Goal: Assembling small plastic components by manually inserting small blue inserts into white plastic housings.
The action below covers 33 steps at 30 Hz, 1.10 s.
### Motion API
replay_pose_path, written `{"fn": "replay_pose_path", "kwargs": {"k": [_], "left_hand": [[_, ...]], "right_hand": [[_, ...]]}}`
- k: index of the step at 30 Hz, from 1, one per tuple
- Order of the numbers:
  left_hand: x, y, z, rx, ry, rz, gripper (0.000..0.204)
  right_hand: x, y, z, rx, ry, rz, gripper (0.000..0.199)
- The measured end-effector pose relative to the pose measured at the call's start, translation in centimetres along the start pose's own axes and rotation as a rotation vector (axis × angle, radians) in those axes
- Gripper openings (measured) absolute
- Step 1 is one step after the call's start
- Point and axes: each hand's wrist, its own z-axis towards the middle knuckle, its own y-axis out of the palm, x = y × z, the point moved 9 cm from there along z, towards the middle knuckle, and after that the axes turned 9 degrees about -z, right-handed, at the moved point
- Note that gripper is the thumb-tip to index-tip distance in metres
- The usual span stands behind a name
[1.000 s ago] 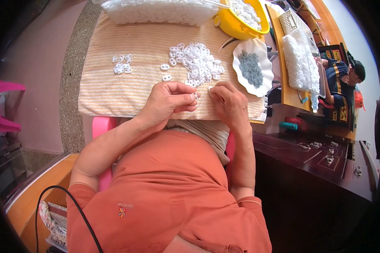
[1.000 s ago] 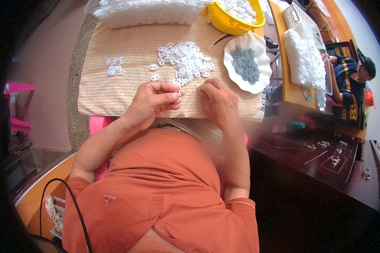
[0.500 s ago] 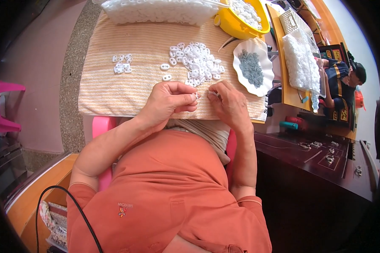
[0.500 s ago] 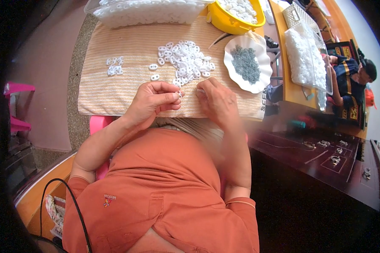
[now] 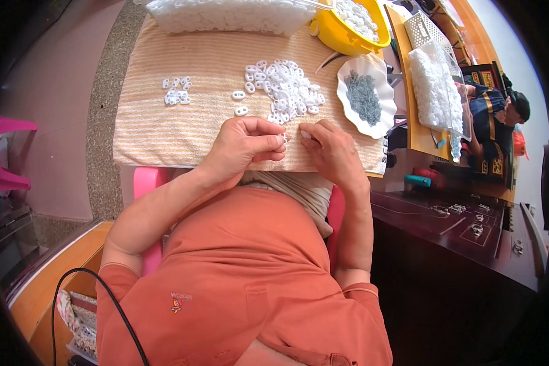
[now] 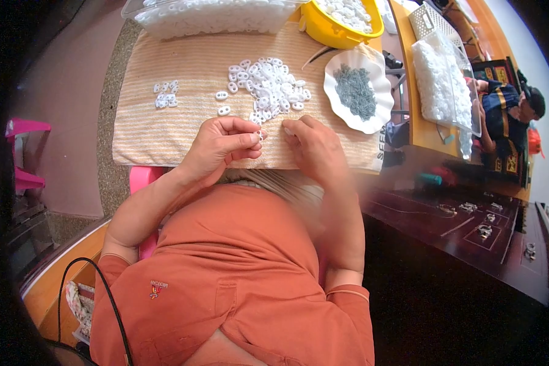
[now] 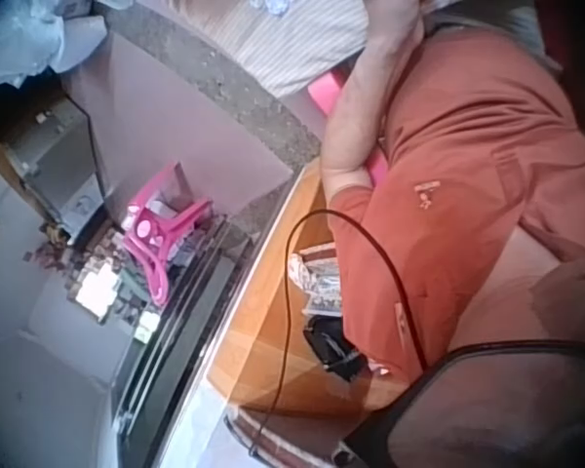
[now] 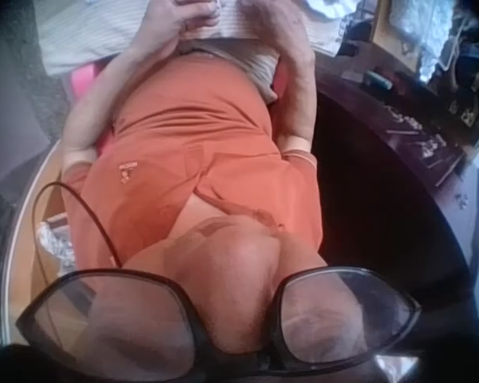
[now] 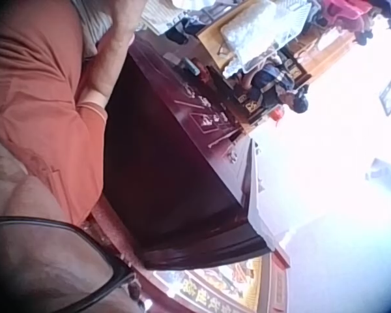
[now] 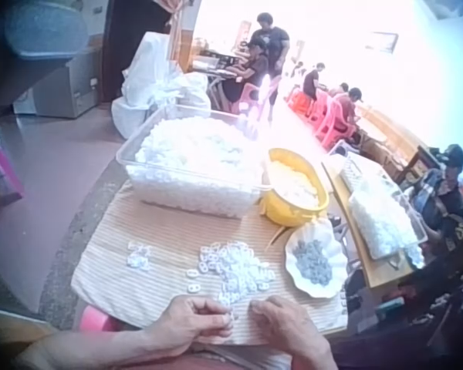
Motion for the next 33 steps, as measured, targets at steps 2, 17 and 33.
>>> {"fn": "replay_pose_path", "kwargs": {"k": [2,17,33], "left_hand": [[0.0,0.0,0.0,0.006,-0.001,0.002,0.014],[0.2,0.1,-0.1,0.002,0.002,0.001,0.015],[0.2,0.3,-0.1,-0.018,0.021,-0.011,0.015]], "right_hand": [[0.5,0.0,0.0,0.006,0.049,0.082,0.022],[2.5,3.9,-1.0,-0.068,0.269,1.059,0.03],[1.4,4.3,-1.0,-0.06,0.238,1.241,0.029]]}}
